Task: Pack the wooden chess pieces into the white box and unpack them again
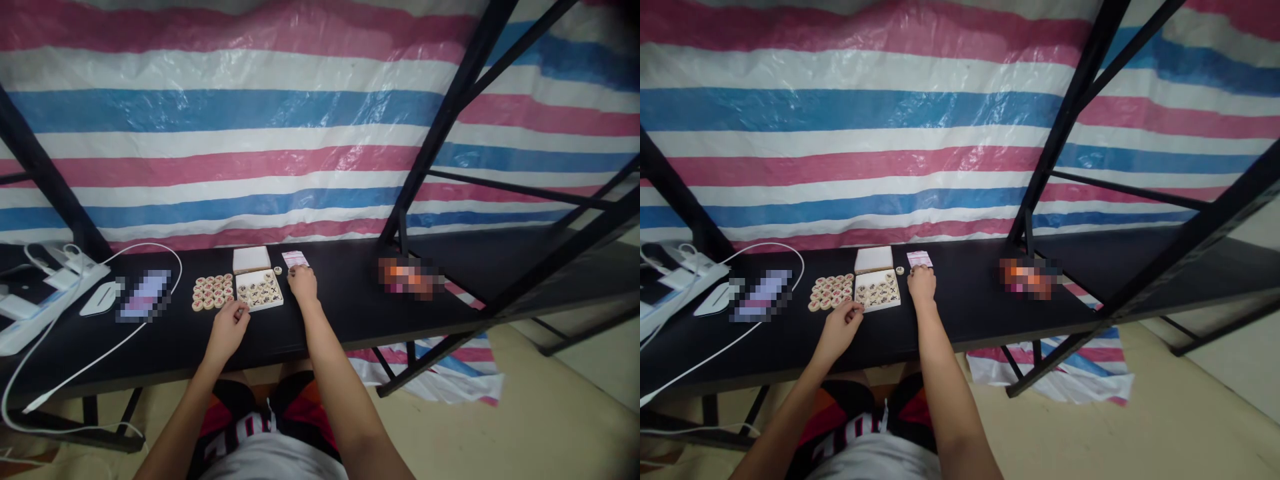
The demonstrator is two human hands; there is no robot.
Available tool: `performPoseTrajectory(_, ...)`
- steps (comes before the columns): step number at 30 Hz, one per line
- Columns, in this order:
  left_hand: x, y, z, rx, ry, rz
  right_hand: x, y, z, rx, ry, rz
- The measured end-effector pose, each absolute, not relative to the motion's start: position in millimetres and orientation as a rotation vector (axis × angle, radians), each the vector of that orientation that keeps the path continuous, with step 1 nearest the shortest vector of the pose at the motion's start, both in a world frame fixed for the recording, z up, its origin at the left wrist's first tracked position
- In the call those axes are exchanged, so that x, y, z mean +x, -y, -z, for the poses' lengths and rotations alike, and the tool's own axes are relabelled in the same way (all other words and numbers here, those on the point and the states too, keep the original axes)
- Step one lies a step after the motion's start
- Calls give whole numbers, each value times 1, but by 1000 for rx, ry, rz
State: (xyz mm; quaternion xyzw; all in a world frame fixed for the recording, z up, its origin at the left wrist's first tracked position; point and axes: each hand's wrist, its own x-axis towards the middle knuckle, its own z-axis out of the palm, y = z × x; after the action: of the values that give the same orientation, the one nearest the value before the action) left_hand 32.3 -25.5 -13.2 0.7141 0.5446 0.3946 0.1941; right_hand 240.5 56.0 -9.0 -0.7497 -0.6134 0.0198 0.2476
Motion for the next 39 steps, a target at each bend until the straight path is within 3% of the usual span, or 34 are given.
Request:
performPoseTrajectory(12, 32, 25, 15, 2021, -1528, -1117, 237, -55, 8, -2030, 1699, -143)
performPoseTrajectory(18, 32, 23, 17, 2018, -1522, -1113, 237, -51, 4, -2030, 1610, -1)
performPoseTrajectory(26, 33, 25, 13, 2031, -1527, -1115, 238, -47, 4, -2101, 1574, -136)
performPoseTrajectory(31, 32, 24, 16, 2024, -1516, -1123, 233, -51, 1, -1826, 1526, -80)
performPoseTrajectory(39, 33, 25, 14, 2024, -1522, -1119, 199, -54, 5, -1262, 1984, -305)
